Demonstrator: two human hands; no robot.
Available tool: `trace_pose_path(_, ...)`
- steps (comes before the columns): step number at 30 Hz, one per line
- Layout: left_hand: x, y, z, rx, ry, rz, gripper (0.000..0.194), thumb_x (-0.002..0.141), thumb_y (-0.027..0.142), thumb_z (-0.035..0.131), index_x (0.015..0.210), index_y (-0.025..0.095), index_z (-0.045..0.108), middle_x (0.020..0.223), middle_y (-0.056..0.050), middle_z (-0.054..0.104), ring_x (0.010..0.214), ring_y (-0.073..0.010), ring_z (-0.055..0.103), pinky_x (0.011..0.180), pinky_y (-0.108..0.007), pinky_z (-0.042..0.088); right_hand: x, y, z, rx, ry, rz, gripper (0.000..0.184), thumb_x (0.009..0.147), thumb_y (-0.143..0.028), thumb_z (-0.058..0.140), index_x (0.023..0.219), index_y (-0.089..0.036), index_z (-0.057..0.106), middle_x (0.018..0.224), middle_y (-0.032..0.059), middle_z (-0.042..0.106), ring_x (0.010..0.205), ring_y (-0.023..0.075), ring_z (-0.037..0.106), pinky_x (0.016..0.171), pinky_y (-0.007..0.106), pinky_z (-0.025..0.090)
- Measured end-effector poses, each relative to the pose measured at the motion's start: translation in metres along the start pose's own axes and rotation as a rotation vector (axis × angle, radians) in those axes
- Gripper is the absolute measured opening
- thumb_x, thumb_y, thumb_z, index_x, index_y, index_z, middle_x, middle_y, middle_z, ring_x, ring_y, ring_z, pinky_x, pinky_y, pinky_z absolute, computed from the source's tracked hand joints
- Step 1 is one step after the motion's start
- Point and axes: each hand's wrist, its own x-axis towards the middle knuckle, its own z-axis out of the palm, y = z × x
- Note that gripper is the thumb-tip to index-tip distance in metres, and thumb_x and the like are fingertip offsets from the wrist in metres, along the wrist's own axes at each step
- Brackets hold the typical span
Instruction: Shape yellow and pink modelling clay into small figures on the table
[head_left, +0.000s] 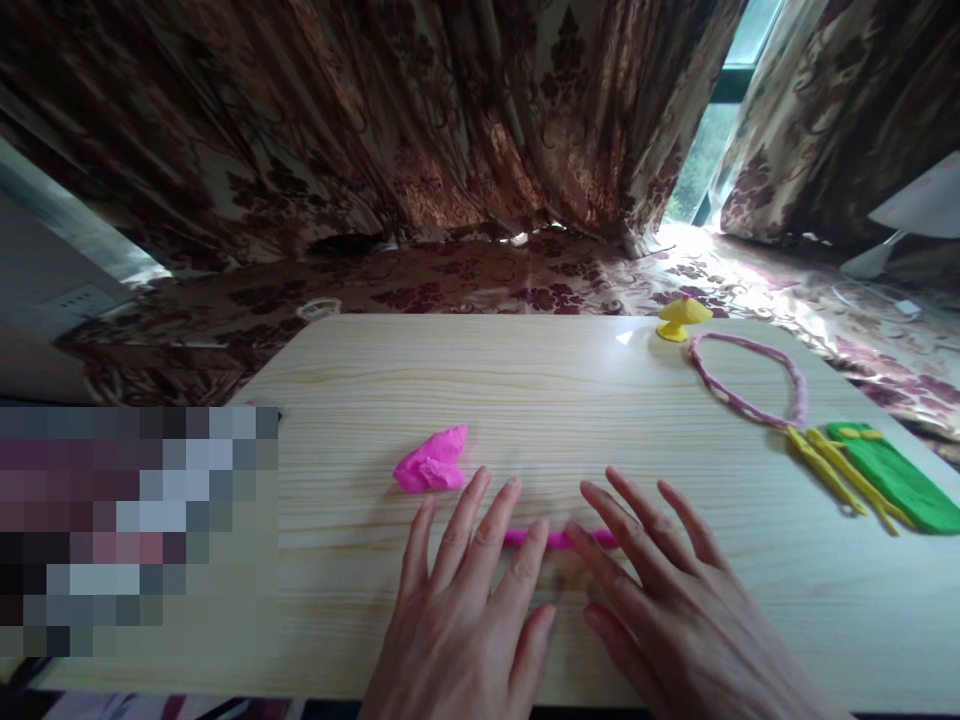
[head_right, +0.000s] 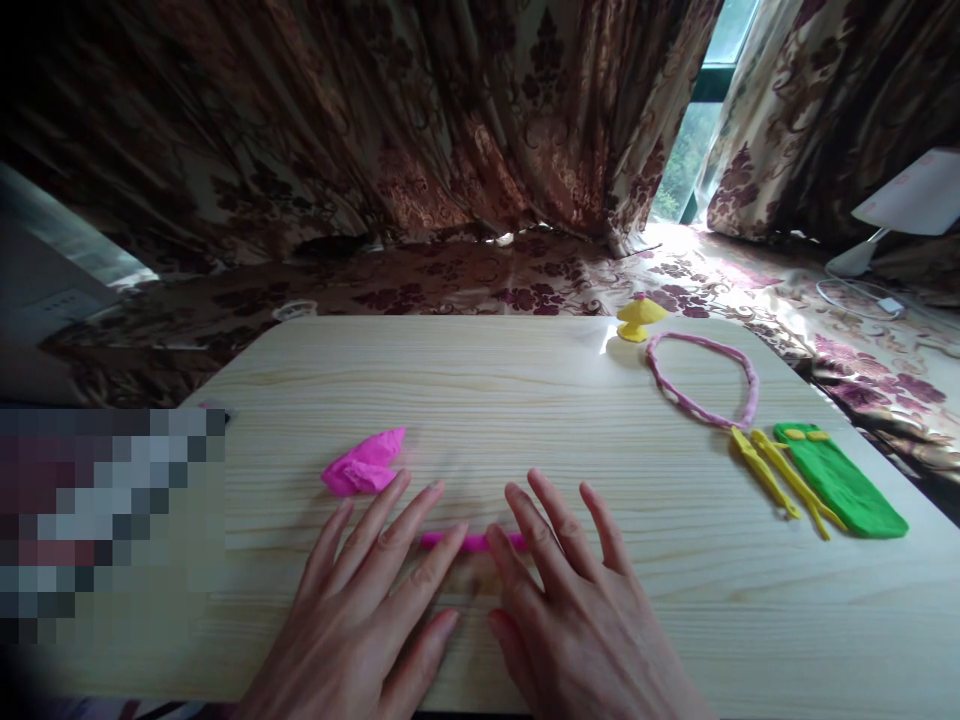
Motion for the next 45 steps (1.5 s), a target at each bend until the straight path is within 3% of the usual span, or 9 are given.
trace_pose_path(4, -0.003, -0.002, -0.001, 0.005, -0.018, 0.026, 0.037, 0.084, 0.04, 0.049, 0.117, 0.026, 0.06, 0.137, -0.008, 0.048, 0.13, -0.0318, 0.036, 0.097, -0.055, 0.037, -0.003, 0.0, -0.002, -0.02, 0.046, -0.056, 0.036, 0.086, -0.034, 0.05, 0.118, -0.021, 0.058, 0.131, 0.0089, 0.053, 0.128, 0.0286, 0.039, 0.103, 0.048, 0.028)
trace_pose_path(9, 0.003, 0.0, -0.001, -0.008, -0.037, -0.015, 0.036, 0.086, 0.038, 0.046, 0.117, 0.024, 0.06, 0.137, -0.008, 0.047, 0.13, -0.0313, 0.036, 0.099, -0.055, 0.035, 0.002, -0.001, -0.004, -0.037, -0.018, 0.013, 0.033, 0.088, -0.033, 0.047, 0.117, -0.022, 0.059, 0.135, 0.0078, 0.05, 0.131, 0.0289, 0.033, 0.102, 0.048, 0.027)
trace_pose_path(14, 0.0, 0.0, 0.0, 0.004, -0.026, 0.03, 0.039, 0.086, 0.041, 0.046, 0.118, 0.024, 0.059, 0.137, -0.008, 0.048, 0.129, -0.0314, 0.037, 0.097, -0.055, 0.037, 0.0, 0.0, -0.001, -0.047, 0.02, -0.071, 0.037, 0.087, -0.036, 0.048, 0.119, -0.021, 0.058, 0.132, 0.0082, 0.052, 0.13, 0.0285, 0.035, 0.104, 0.047, 0.023)
trace_pose_path(19, 0.009, 0.001, 0.002, -0.01, -0.087, -0.061, 0.039, 0.089, 0.037, 0.042, 0.123, 0.024, 0.055, 0.14, -0.005, 0.044, 0.134, -0.0295, 0.03, 0.103, -0.057, 0.031, 0.005, 0.003, 0.002, -0.043, -0.072, 0.012, 0.037, 0.087, -0.029, 0.048, 0.122, -0.021, 0.055, 0.14, 0.0088, 0.043, 0.134, 0.0299, 0.027, 0.105, 0.049, 0.023)
trace_pose_path(25, 0.001, 0.001, 0.002, -0.01, -0.051, 0.021, 0.038, 0.087, 0.04, 0.044, 0.119, 0.024, 0.058, 0.137, -0.007, 0.047, 0.13, -0.031, 0.035, 0.097, -0.056, 0.036, -0.006, -0.001, 0.004, -0.035, 0.036, -0.107, 0.04, 0.086, -0.034, 0.049, 0.122, -0.019, 0.055, 0.132, 0.0076, 0.053, 0.13, 0.0269, 0.034, 0.109, 0.045, 0.014)
trace_pose_path(31, 0.015, -0.001, 0.004, -0.086, -0.102, -0.109, 0.036, 0.089, 0.034, 0.041, 0.121, 0.025, 0.055, 0.14, -0.004, 0.044, 0.136, -0.0276, 0.025, 0.107, -0.058, 0.023, 0.0, 0.011, 0.007, 0.002, -0.07, 0.071, 0.04, 0.089, -0.037, 0.046, 0.125, -0.021, 0.052, 0.144, 0.0073, 0.037, 0.136, 0.0283, 0.021, 0.107, 0.05, 0.02)
trace_pose_path(38, 0.014, -0.014, 0.005, -0.232, 0.018, -0.12, 0.028, 0.084, 0.022, 0.051, 0.11, 0.022, 0.061, 0.111, -0.002, 0.065, 0.122, -0.0258, 0.043, 0.106, -0.055, 0.025, -0.01, 0.031, 0.003, 0.077, -0.047, 0.154, 0.036, 0.085, -0.022, 0.051, 0.12, -0.023, 0.052, 0.141, 0.0079, 0.04, 0.136, 0.0267, 0.022, 0.104, 0.052, 0.028)
trace_pose_path(45, 0.015, -0.014, -0.003, -0.309, 0.084, -0.122, 0.016, 0.082, 0.014, 0.054, 0.087, 0.023, 0.066, 0.086, 0.0, 0.065, 0.099, -0.0211, 0.054, 0.101, -0.051, 0.03, -0.003, 0.026, 0.002, 0.205, -0.005, 0.184, 0.014, 0.083, -0.018, 0.054, 0.093, -0.024, 0.06, 0.13, 0.0051, 0.051, 0.132, 0.0251, 0.031, 0.102, 0.05, 0.032)
